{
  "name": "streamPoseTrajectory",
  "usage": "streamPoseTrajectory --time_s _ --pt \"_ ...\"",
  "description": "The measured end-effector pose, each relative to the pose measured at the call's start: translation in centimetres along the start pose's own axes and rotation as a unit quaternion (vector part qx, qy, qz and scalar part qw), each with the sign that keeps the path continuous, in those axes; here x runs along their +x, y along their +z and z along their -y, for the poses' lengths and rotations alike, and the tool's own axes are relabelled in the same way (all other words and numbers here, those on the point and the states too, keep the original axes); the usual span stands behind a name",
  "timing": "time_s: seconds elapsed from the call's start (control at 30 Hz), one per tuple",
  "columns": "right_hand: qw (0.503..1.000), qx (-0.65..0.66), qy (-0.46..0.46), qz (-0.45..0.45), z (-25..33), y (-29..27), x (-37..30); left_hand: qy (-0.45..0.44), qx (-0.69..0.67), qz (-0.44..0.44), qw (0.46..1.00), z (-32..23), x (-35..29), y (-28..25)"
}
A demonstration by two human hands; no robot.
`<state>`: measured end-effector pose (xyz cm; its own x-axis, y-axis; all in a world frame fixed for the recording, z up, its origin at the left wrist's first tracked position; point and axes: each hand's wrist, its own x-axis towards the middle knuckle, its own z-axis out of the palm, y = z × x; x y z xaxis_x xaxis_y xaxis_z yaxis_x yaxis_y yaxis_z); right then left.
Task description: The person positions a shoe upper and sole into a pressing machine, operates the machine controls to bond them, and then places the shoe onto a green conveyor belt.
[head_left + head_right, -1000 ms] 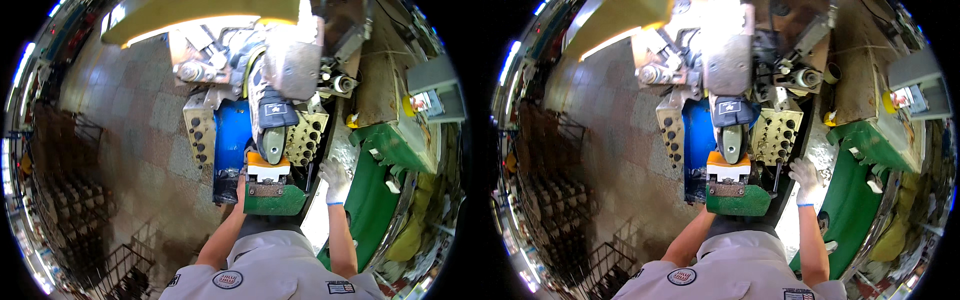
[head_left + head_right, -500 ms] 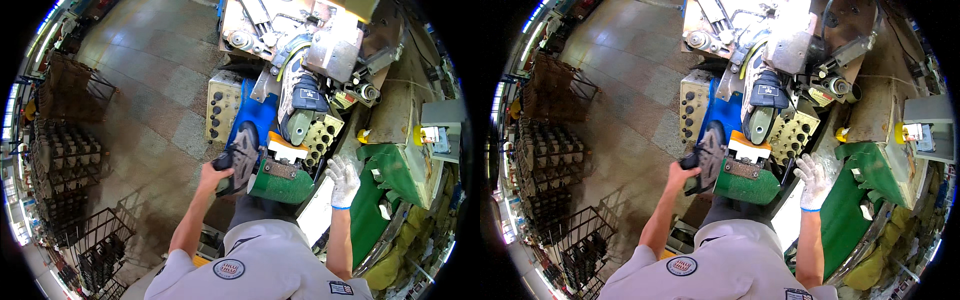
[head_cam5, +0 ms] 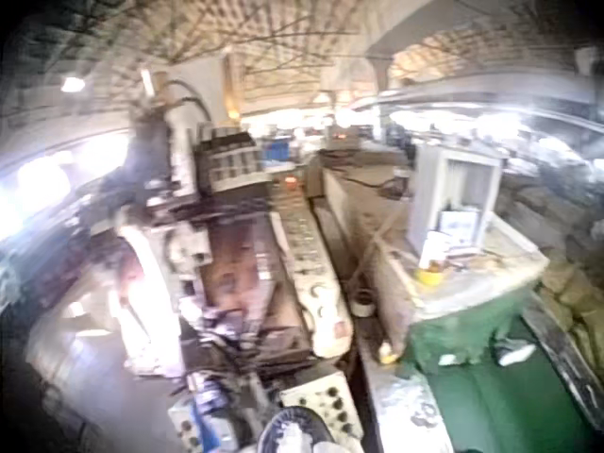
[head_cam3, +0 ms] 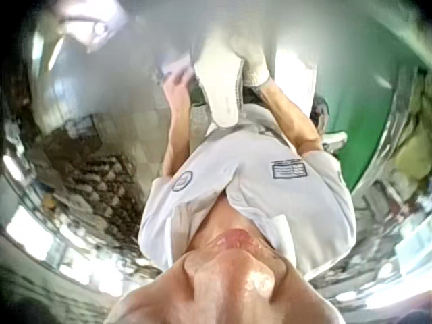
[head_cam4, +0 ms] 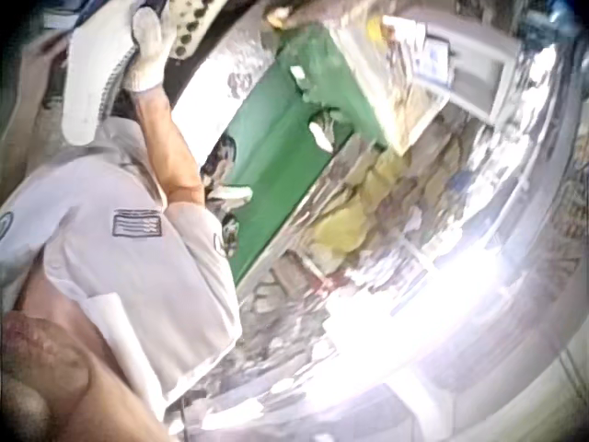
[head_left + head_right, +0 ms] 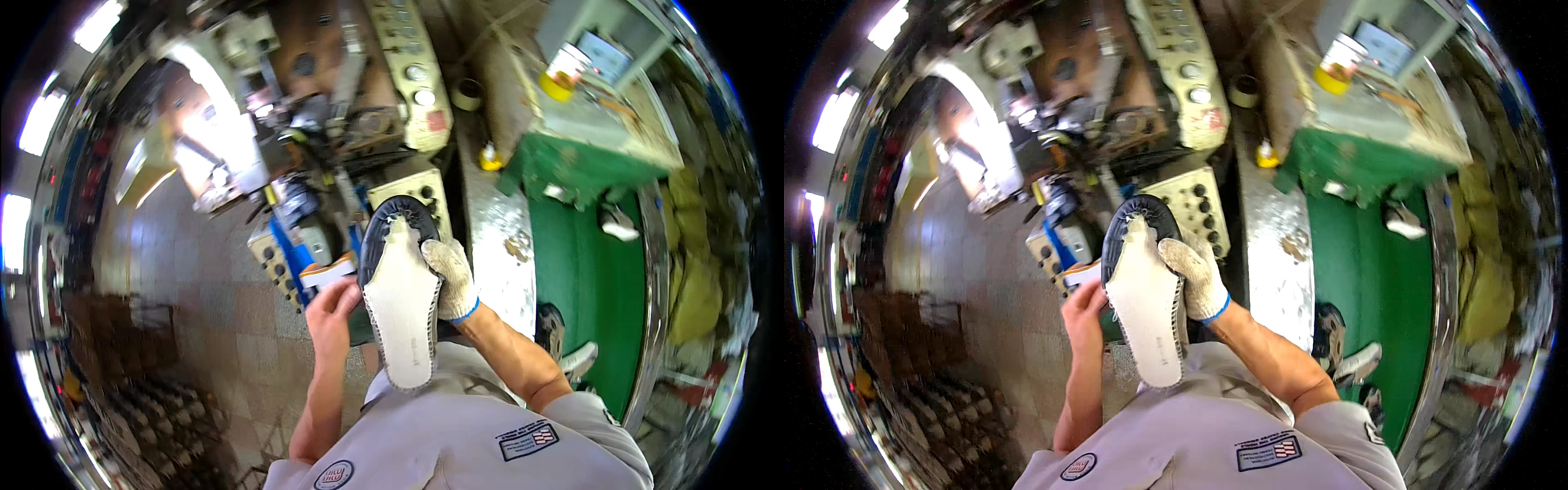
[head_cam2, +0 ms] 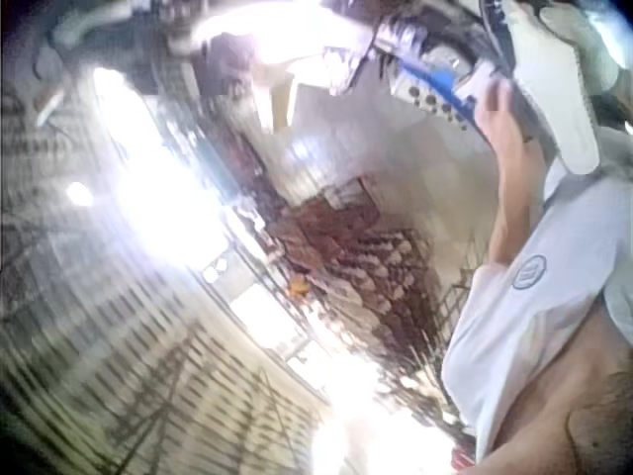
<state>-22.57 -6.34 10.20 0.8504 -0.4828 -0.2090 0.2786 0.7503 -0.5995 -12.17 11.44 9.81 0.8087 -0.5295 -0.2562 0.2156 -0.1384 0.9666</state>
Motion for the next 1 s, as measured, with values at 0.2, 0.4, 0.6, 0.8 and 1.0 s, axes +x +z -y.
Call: streamPoseTrajectory --time_s 0.2,0.4,0.6,0.8,1.0 --pt "0.995 -0.066 -0.073 -0.02 7.1 -6.9 -4.3 -0.195 -0.136 0.272 0.933 -4.6 6.5 15.9" --pt "0.976 -0.088 -0.112 -0.167 11.6 -14.6 -9.6 -0.248 -0.055 0.38 0.89 1.0 4.6 27.9" --pt "0.944 -0.057 -0.141 -0.294 14.0 -24.7 -15.1 -0.273 0.021 0.449 0.85 8.5 1.8 39.3" --pt "0.81 -0.301 0.095 -0.495 18.3 -41.2 -24.4 -0.132 0.249 0.514 0.81 16.1 0.7 43.7" --pt "0.602 -0.518 0.322 -0.515 24.1 -57.3 -25.5 -0.149 0.333 0.459 0.81 18.8 3.1 36.7"
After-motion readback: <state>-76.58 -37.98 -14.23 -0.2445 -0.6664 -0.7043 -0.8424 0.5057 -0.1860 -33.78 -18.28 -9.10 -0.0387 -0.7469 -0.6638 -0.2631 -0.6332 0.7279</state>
